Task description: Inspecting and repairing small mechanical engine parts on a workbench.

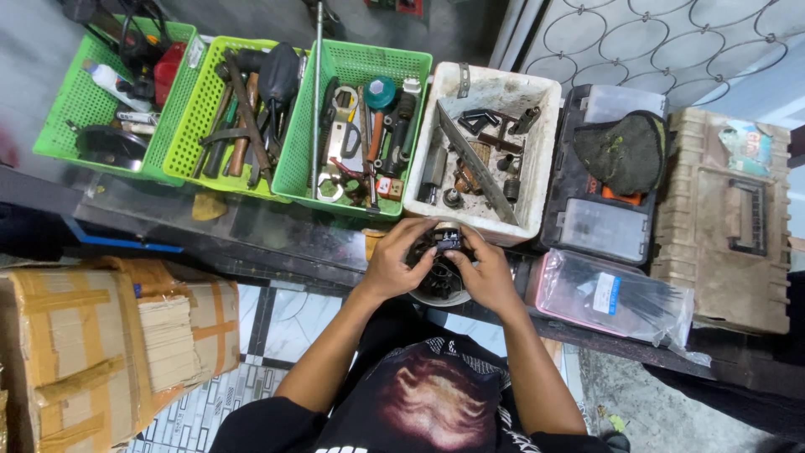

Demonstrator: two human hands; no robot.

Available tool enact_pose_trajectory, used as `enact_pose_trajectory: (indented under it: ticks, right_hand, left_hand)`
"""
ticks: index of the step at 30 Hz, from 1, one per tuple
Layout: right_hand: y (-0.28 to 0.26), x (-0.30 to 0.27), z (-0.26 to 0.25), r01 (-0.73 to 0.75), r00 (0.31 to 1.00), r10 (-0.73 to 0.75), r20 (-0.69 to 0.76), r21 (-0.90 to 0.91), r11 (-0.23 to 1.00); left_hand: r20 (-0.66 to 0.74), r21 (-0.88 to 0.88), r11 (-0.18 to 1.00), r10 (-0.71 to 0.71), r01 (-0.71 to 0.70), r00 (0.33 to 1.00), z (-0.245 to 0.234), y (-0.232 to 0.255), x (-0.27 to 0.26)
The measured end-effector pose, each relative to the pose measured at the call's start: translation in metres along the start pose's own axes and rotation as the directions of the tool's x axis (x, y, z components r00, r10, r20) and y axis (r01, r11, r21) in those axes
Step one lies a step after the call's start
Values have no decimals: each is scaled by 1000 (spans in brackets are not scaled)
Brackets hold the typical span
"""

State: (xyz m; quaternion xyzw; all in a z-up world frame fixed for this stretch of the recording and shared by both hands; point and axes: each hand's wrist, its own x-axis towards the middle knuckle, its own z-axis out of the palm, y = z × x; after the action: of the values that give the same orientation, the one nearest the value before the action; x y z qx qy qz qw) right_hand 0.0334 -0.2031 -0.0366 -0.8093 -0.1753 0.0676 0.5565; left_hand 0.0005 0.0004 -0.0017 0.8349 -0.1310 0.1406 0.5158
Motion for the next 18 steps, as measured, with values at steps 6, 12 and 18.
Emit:
enact_pose_trajectory:
  ticks: [6, 12, 18]
  right_hand:
    - [4, 0, 1, 4, 1000, -5, -14, -29, 1000]
    - [4, 0, 2, 14, 999, -16, -45, -44, 999]
    - [-18, 5, 2, -80, 996, 77, -47, -71, 994]
  left_hand:
    - [10, 5, 1000, -2, 2, 1000, -1, 0, 0]
    - [-8, 38, 999, -5, 6, 1000, 0, 1, 1]
    - [-26, 15, 997, -80, 81, 996, 3, -4, 2]
